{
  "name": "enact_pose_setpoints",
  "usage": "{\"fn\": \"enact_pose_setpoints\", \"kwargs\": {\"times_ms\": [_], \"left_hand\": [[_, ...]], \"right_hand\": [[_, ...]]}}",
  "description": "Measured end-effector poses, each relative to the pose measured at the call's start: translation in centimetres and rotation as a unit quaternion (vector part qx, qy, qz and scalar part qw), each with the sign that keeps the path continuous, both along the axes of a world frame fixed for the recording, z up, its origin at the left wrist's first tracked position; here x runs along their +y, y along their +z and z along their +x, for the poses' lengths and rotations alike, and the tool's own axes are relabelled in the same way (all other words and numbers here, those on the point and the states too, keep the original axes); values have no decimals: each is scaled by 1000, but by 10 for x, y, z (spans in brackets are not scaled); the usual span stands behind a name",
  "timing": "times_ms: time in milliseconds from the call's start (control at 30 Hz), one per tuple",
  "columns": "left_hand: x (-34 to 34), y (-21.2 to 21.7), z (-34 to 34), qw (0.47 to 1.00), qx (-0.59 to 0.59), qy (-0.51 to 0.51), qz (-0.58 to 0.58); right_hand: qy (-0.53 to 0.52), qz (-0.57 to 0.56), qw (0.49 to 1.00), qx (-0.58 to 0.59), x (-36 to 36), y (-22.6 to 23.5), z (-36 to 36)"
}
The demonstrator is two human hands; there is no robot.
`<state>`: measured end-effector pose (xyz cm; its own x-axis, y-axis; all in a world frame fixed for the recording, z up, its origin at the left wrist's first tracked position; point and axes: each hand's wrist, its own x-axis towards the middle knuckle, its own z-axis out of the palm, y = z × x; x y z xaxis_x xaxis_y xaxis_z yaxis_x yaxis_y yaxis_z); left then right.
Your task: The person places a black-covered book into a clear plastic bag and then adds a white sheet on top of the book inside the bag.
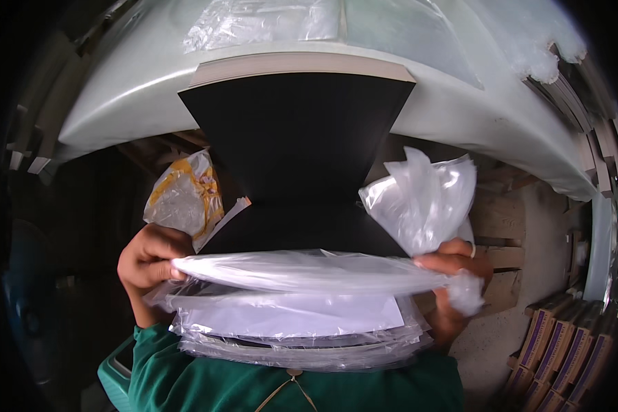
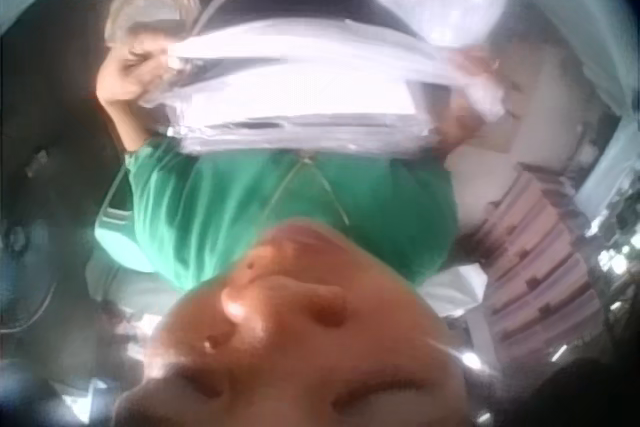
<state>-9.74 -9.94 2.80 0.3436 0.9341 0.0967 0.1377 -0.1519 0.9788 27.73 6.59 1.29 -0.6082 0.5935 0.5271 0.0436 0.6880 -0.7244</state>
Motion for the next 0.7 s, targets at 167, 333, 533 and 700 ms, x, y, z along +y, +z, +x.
{"fn": "enact_pose_setpoints", "kwargs": {"times_ms": [167, 333, 533, 700], "left_hand": [[16, -123, -10, 876, -332, 185, -296], [30, -258, -34, 819, -433, 197, -322], [46, -301, -49, 856, -250, 298, -340], [56, -117, -40, 963, 1, 189, -192]], "right_hand": [[-23, -635, 771, 36, 14, -107, -8], [3, -668, 744, 21, 43, -204, -47], [-25, -566, 823, -39, 89, -260, -48], [101, -500, 828, 234, 75, -107, -48]]}}
